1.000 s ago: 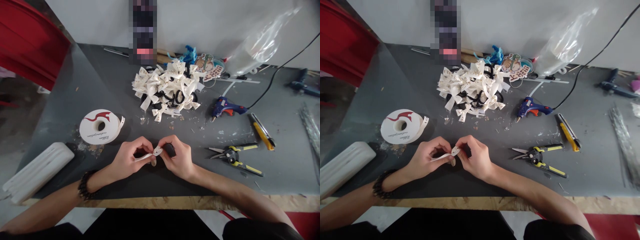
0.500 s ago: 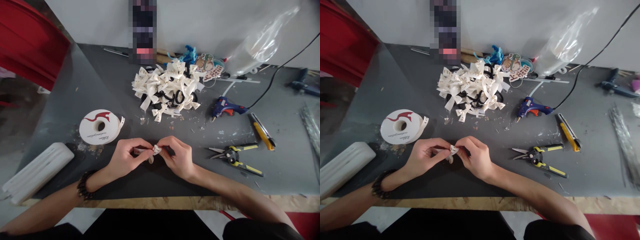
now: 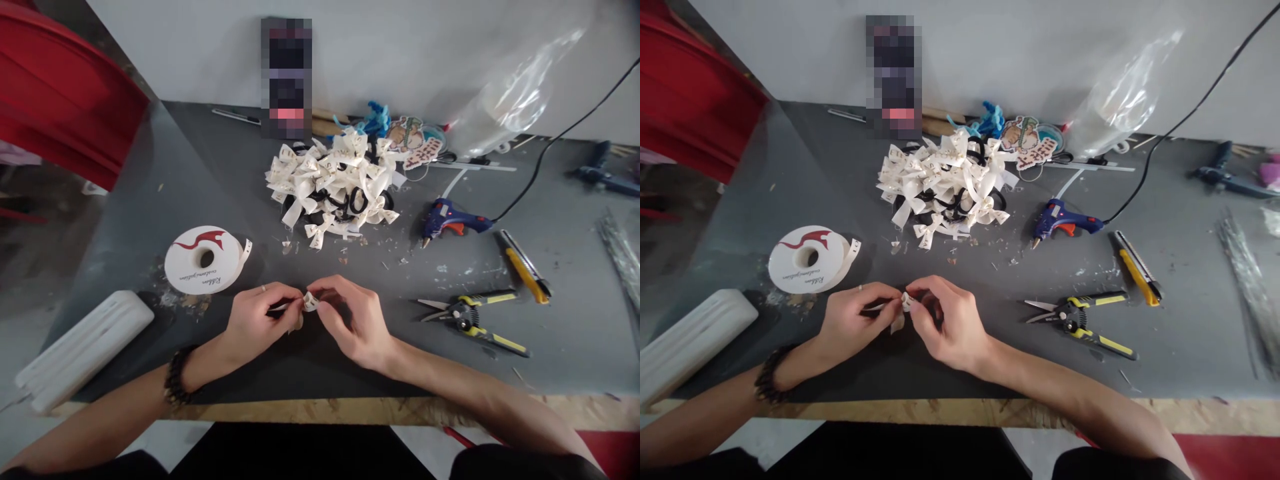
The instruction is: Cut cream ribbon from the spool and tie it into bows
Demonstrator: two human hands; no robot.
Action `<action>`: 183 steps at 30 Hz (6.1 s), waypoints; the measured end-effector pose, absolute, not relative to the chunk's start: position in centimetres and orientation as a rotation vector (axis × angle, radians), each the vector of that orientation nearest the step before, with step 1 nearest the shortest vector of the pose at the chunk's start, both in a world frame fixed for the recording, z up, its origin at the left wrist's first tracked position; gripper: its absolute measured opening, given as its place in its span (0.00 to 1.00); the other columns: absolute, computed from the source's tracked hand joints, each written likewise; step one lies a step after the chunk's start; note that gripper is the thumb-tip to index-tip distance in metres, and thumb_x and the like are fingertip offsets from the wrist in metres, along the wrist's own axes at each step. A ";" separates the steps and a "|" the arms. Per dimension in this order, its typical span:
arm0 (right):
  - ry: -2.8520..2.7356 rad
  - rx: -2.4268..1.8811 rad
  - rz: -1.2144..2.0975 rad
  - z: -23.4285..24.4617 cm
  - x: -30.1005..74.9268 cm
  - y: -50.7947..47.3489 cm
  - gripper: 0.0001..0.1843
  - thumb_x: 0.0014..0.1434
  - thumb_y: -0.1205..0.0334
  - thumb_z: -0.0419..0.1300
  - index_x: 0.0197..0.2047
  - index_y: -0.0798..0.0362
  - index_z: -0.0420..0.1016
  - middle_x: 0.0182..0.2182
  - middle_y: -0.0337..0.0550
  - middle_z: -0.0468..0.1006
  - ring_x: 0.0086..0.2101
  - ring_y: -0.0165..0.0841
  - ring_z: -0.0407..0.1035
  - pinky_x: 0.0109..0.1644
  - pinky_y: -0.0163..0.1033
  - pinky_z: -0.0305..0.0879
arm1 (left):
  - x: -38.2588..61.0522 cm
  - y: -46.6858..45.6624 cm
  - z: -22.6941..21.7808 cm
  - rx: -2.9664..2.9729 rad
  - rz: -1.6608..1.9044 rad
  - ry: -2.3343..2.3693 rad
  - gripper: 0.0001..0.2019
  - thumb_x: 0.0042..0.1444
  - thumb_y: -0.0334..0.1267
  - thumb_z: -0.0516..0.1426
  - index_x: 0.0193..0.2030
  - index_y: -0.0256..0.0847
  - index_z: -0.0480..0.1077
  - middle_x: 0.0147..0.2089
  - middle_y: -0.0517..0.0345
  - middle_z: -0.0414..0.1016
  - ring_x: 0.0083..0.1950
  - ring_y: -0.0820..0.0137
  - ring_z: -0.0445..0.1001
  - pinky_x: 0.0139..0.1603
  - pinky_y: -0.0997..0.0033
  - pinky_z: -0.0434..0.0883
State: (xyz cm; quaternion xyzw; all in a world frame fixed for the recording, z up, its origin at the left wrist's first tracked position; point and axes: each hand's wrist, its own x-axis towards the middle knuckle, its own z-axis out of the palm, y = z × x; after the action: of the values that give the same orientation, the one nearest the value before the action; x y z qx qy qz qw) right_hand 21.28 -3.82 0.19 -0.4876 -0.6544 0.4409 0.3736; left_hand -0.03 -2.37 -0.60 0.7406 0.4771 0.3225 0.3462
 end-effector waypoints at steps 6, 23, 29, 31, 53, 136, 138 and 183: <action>-1.602 -1.361 1.117 -0.5 21.1 -3.6 0.03 0.65 0.60 0.70 0.39 0.48 0.85 0.32 0.36 0.86 0.30 0.29 0.78 0.35 0.34 0.73 | 0.1 -2.5 -0.6 2.082 0.899 1.165 0.04 0.67 0.31 0.60 0.41 0.39 0.78 0.32 0.61 0.83 0.32 0.74 0.81 0.37 0.78 0.75; -1.684 -1.250 1.052 -0.6 21.2 -3.2 0.06 0.67 0.66 0.66 0.43 0.48 0.85 0.37 0.38 0.89 0.35 0.32 0.82 0.43 0.38 0.78 | -0.1 -1.8 0.2 1.413 0.648 1.115 0.11 0.70 0.43 0.61 0.40 0.38 0.81 0.33 0.56 0.82 0.31 0.72 0.80 0.30 0.77 0.75; -1.729 -1.215 1.105 -0.6 21.6 -2.9 0.10 0.69 0.67 0.64 0.49 0.47 0.85 0.41 0.38 0.89 0.38 0.33 0.84 0.42 0.37 0.80 | -0.3 -2.0 -0.3 1.638 0.661 1.187 0.11 0.71 0.40 0.58 0.41 0.39 0.80 0.34 0.58 0.82 0.33 0.73 0.79 0.33 0.78 0.74; -1.766 -1.195 1.045 -0.7 21.6 -3.1 0.12 0.70 0.68 0.62 0.50 0.47 0.85 0.44 0.39 0.89 0.41 0.34 0.85 0.46 0.39 0.81 | -0.4 -2.0 -0.4 1.693 0.652 1.190 0.10 0.71 0.39 0.57 0.40 0.39 0.79 0.33 0.60 0.81 0.32 0.74 0.77 0.33 0.79 0.72; -1.836 -1.086 0.828 -1.6 21.2 -3.8 0.17 0.72 0.70 0.59 0.60 0.45 0.74 0.44 0.40 0.86 0.42 0.31 0.82 0.48 0.36 0.81 | 0.2 -2.7 -0.5 2.065 1.057 1.102 0.09 0.62 0.26 0.63 0.47 0.41 0.79 0.46 0.53 0.83 0.47 0.67 0.83 0.53 0.67 0.81; -1.547 -1.208 1.386 -1.1 21.5 -3.6 0.16 0.69 0.58 0.67 0.58 0.48 0.74 0.39 0.39 0.86 0.37 0.31 0.80 0.43 0.37 0.74 | -0.4 -1.9 -0.9 1.981 1.119 0.963 0.10 0.63 0.23 0.65 0.39 0.45 0.80 0.44 0.58 0.84 0.42 0.73 0.83 0.44 0.73 0.81; -1.519 -1.195 1.421 -1.1 21.6 -3.6 0.17 0.70 0.56 0.66 0.59 0.48 0.73 0.40 0.40 0.86 0.37 0.31 0.80 0.42 0.37 0.75 | -0.5 -1.9 -0.9 1.969 1.106 0.989 0.09 0.63 0.24 0.65 0.39 0.44 0.80 0.44 0.58 0.83 0.42 0.73 0.83 0.45 0.73 0.81; -1.408 -1.277 1.316 -1.3 21.2 -3.6 0.14 0.65 0.56 0.70 0.53 0.47 0.78 0.41 0.41 0.89 0.39 0.35 0.85 0.44 0.40 0.82 | -0.5 -1.7 -1.9 1.187 1.015 1.092 0.26 0.64 0.45 0.67 0.66 0.44 0.69 0.57 0.46 0.80 0.48 0.66 0.84 0.44 0.70 0.83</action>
State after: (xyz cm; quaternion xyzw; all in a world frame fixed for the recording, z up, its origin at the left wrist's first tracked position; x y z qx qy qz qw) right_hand 21.20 -3.63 -1.25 -0.5057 -0.5572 0.5208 0.4032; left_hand -0.53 -1.71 -1.85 0.5076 0.4671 0.4340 0.5795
